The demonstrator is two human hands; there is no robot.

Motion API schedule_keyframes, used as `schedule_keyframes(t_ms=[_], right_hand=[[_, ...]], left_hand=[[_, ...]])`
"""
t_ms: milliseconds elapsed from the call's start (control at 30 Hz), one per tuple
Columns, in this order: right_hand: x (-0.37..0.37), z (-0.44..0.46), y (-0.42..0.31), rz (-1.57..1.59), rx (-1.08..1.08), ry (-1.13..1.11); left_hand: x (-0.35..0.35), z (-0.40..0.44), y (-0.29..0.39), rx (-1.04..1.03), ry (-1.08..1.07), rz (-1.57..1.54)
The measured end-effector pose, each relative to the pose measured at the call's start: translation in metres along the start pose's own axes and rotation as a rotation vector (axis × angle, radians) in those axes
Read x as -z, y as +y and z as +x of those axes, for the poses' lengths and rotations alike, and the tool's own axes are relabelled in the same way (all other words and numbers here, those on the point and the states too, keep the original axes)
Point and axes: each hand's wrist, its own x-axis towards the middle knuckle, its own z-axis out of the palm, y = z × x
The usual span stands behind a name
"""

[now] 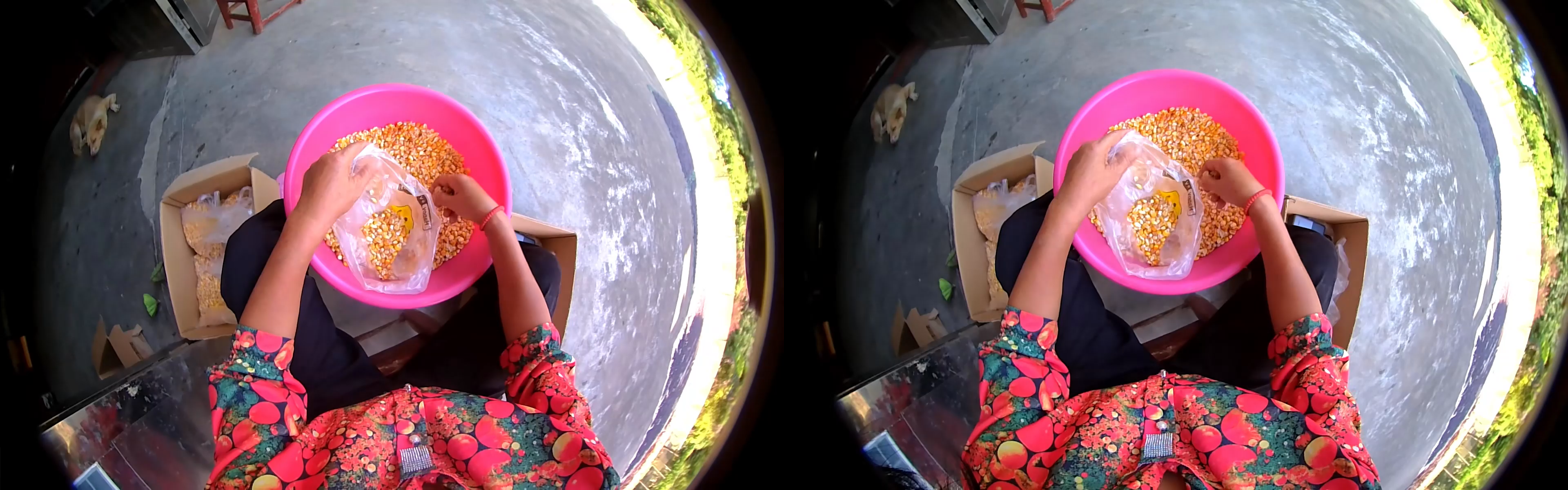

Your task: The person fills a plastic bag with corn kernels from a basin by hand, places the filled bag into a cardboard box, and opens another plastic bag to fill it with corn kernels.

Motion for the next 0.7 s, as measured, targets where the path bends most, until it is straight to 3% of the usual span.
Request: schedule_keyframes(t_ms=[133,300,367,433,500,567,700], right_hand=[[0.013,-0.008,-0.016,0.321,0.127,0.084],[0.006,-0.033,-0.059,0.448,0.282,0.089],[-0.007,-0.039,-0.069,0.328,0.404,-0.13],[-0.012,-0.04,-0.071,0.251,0.483,-0.101],[-0.007,-0.029,-0.057,-0.049,0.738,0.16],[0.001,-0.02,-0.035,-0.038,0.5,0.372],[0.007,-0.008,0.003,-0.588,0.221,0.288]], left_hand=[[-0.006,-0.005,-0.004,0.027,-0.062,0.042],[-0.005,0.0,-0.003,0.023,-0.062,0.058],[-0.002,0.002,0.007,0.1,-0.021,0.053],[-0.007,0.002,0.002,0.017,0.062,0.027],[-0.009,0.003,0.0,-0.064,0.151,-0.001],[-0.011,0.004,-0.001,-0.186,0.247,-0.085],[-0.013,0.003,0.002,-0.035,0.137,-0.175]])
